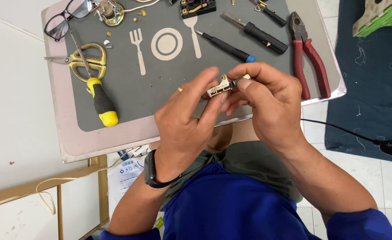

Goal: The person assembles small electrical components on a workbench. They use pliers to bend a metal piece and then attach it to a white plastic housing, followed by fitting a black plastic part onto the assembly.

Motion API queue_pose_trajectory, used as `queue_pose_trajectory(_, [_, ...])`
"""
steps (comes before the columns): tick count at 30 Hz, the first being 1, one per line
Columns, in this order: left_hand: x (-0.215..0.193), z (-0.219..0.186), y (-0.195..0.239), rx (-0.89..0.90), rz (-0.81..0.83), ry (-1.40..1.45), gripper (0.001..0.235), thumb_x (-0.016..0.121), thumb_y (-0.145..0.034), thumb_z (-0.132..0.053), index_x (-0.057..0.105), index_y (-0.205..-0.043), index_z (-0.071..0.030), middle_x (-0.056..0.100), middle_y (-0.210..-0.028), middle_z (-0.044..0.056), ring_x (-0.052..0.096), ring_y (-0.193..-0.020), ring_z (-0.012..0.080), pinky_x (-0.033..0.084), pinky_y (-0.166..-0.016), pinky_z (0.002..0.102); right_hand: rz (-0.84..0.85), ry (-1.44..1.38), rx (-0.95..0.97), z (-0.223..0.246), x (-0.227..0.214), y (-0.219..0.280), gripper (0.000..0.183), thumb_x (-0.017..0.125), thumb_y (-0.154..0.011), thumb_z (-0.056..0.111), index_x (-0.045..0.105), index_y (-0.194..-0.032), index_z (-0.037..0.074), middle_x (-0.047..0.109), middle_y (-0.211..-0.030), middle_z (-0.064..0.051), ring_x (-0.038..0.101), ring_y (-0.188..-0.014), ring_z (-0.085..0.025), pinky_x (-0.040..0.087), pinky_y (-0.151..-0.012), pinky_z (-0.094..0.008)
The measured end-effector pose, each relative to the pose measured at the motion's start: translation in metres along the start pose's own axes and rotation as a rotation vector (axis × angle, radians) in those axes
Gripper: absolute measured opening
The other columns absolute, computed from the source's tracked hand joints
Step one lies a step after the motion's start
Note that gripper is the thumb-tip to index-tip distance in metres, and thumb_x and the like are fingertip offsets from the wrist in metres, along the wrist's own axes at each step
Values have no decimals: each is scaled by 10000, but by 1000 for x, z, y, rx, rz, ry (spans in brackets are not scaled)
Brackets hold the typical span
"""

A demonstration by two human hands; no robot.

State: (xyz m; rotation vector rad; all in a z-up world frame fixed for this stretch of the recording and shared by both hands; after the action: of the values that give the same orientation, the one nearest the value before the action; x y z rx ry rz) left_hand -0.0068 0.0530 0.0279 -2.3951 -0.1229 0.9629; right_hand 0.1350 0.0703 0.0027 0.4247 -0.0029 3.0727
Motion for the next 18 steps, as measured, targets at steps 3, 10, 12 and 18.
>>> queue_pose_trajectory(3, [0,-2,0,104,-60,-66,223,661,-970,-104,606,-1186,-108,729,-1001,30,713,-867,184,531,-776,284,8,1,-36,-2,0,-1,145,516,-944,76,626,-1000,1,645,-817,-106,685,-599,-244,599,-579,-290])
queue_pose_trajectory(10, [-5,-14,-4,227,-136,-135,66,637,-976,-96,644,-1027,-55,707,-924,44,716,-807,220,533,-705,293,85,40,-127,-1,2,-4,297,580,-957,189,596,-1160,-28,652,-913,-119,679,-665,-240,625,-683,-313])
queue_pose_trajectory(12, [-6,-16,-7,229,-123,-118,62,602,-980,-70,639,-1020,-40,709,-952,61,718,-845,230,542,-747,301,98,2,-123,-4,1,-6,343,581,-956,209,585,-1196,-36,661,-944,-130,663,-681,-237,607,-691,-312])
queue_pose_trajectory(18, [-7,-8,-13,105,-49,-37,110,667,-952,-108,657,-1034,-36,686,-1098,89,683,-894,224,515,-821,302,94,5,-142,3,6,-6,352,585,-960,182,582,-1229,-45,651,-947,-125,617,-695,-204,571,-714,-291])
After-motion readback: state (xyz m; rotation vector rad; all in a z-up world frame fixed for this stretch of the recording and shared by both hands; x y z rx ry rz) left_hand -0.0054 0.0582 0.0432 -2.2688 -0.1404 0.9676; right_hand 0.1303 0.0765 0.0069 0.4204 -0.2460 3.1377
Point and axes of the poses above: each hand's wrist, its own y-axis away from the middle knuckle, its own x-axis out of the palm, z = x × y, the point moved 5 cm from there along -y, towards the middle knuckle
